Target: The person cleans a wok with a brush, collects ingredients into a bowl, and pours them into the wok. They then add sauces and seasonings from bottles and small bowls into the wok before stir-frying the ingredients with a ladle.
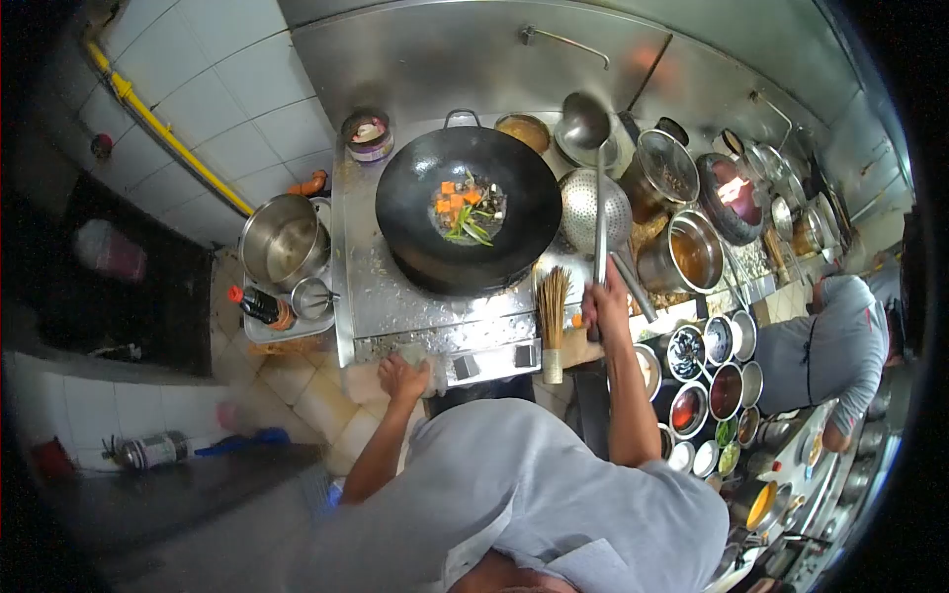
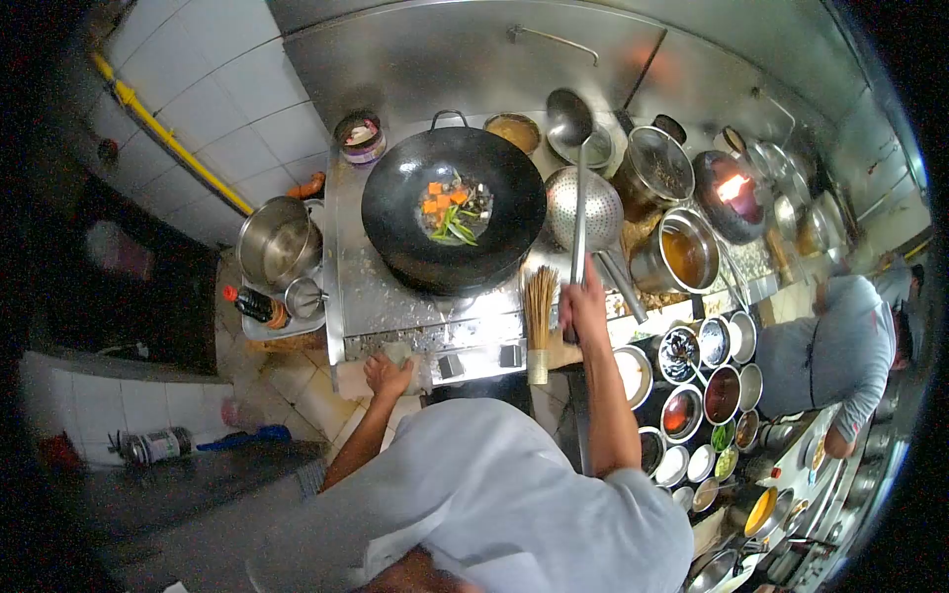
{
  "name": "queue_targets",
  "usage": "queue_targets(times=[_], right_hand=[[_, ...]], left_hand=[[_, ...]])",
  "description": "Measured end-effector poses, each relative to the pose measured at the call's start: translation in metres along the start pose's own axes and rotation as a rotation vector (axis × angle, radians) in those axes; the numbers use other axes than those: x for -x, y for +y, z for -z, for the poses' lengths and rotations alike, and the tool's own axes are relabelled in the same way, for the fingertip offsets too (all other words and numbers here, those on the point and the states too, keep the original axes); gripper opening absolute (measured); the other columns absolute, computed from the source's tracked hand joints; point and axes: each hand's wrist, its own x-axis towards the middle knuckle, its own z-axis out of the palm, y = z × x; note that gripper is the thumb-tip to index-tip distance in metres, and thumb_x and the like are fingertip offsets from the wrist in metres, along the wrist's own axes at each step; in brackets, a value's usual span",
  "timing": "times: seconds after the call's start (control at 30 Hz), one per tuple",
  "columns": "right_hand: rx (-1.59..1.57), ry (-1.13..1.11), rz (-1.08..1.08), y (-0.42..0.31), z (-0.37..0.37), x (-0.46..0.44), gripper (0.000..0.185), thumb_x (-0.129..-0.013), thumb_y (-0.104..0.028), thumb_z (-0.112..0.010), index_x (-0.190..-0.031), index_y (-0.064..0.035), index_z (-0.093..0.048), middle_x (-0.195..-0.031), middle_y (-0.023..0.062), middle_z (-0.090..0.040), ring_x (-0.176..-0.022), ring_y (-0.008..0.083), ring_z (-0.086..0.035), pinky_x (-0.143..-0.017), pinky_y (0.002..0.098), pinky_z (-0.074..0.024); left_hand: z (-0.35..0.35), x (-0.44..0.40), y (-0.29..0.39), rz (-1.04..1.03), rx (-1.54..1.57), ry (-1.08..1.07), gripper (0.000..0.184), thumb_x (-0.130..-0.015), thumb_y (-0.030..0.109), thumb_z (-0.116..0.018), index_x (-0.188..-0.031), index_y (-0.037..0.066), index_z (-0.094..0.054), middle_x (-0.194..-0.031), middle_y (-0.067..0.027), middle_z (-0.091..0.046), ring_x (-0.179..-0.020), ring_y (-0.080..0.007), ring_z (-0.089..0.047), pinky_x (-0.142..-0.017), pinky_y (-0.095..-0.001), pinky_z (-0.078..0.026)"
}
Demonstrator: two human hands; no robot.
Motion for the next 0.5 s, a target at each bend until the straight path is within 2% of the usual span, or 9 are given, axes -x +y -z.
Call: queue_targets(times=[0.07, 0.13, 0.2, 0.23, 0.3, 0.37, 0.47, 0.5], right_hand=[[-0.051, 0.036, -0.186, 0.015, 0.005, 0.055, 0.073, -0.090, 0.001, -0.048, -0.157, -0.0113, -0.023, -0.059, -0.0035, -0.042, -0.041, 0.0072, -0.038, -0.036, 0.0230, -0.0377], [-0.163, 0.100, -0.251, 0.022, 0.004, 0.108, 0.077, -0.089, 0.002, -0.045, -0.159, -0.0182, -0.021, -0.062, -0.0028, -0.041, -0.041, 0.0068, -0.037, -0.036, 0.0228, -0.0375], [-0.230, 0.189, -0.279, 0.028, 0.004, 0.150, 0.078, -0.089, 0.002, -0.045, -0.159, -0.0208, -0.020, -0.063, -0.0024, -0.041, -0.041, 0.0064, -0.037, -0.036, 0.0232, -0.0376], [-0.271, 0.265, -0.282, 0.032, 0.006, 0.170, 0.079, -0.089, 0.002, -0.045, -0.159, -0.0217, -0.019, -0.064, -0.0023, -0.041, -0.042, 0.0063, -0.037, -0.036, 0.0235, -0.0377], [-0.358, 0.353, -0.244, 0.024, 0.002, 0.208, 0.081, -0.090, 0.001, -0.050, -0.160, -0.0215, -0.016, -0.063, -0.0021, -0.041, -0.042, 0.0061, -0.037, -0.035, 0.0237, -0.0376], [-0.402, 0.447, -0.200, 0.024, 0.001, 0.242, 0.081, -0.090, 0.001, -0.051, -0.160, -0.0210, -0.016, -0.063, -0.0019, -0.041, -0.042, 0.0063, -0.038, -0.036, 0.0240, -0.0377], [-0.352, 0.649, -0.211, 0.029, 0.000, 0.285, 0.080, -0.090, 0.002, -0.050, -0.159, -0.0201, -0.017, -0.063, -0.0015, -0.043, -0.042, 0.0066, -0.039, -0.037, 0.0244, -0.0379], [-0.305, 0.702, -0.229, 0.030, -0.001, 0.295, 0.080, -0.090, 0.003, -0.050, -0.159, -0.0197, -0.018, -0.063, -0.0014, -0.043, -0.043, 0.0067, -0.039, -0.037, 0.0244, -0.0380]], left_hand=[[0.023, -0.004, 0.030, -0.021, 0.030, 0.055, 0.071, -0.083, 0.035, -0.070, -0.134, -0.006, -0.046, -0.138, -0.0276, -0.046, -0.132, -0.0411, -0.040, -0.111, -0.0492, -0.032], [0.024, -0.014, 0.047, -0.493, 0.188, 0.420, 0.069, -0.083, 0.030, -0.071, -0.136, -0.007, -0.045, -0.133, -0.0261, -0.049, -0.127, -0.0409, -0.043, -0.109, -0.0503, -0.034], [0.048, -0.015, 0.090, -0.727, 0.286, 0.446, 0.059, -0.087, 0.024, -0.069, -0.134, -0.006, -0.049, -0.130, -0.0240, -0.051, -0.123, -0.0412, -0.046, -0.107, -0.0507, -0.035], [0.057, -0.017, 0.109, -0.775, 0.285, 0.401, 0.059, -0.087, 0.024, -0.069, -0.134, -0.006, -0.049, -0.130, -0.0240, -0.051, -0.123, -0.0412, -0.046, -0.107, -0.0507, -0.035], [0.068, -0.021, 0.145, -0.950, 0.336, 0.461, 0.045, -0.088, 0.019, -0.068, -0.125, -0.003, -0.058, -0.124, -0.0200, -0.055, -0.117, -0.0385, -0.050, -0.101, -0.0492, -0.039], [0.076, -0.022, 0.168, -1.023, 0.314, 0.467, 0.026, -0.088, 0.016, -0.068, -0.109, 0.000, -0.067, -0.111, -0.0160, -0.060, -0.107, -0.0353, -0.055, -0.090, -0.0476, -0.043], [0.068, -0.032, 0.179, -1.148, 0.349, 0.516, 0.012, -0.088, 0.014, -0.067, -0.085, 0.003, -0.067, -0.091, -0.0120, -0.061, -0.088, -0.0345, -0.059, -0.078, -0.0484, -0.045], [0.066, -0.032, 0.180, -1.181, 0.357, 0.492, 0.012, -0.088, 0.014, -0.067, -0.085, 0.003, -0.067, -0.091, -0.0120, -0.061, -0.088, -0.0345, -0.059, -0.078, -0.0484, -0.045]])
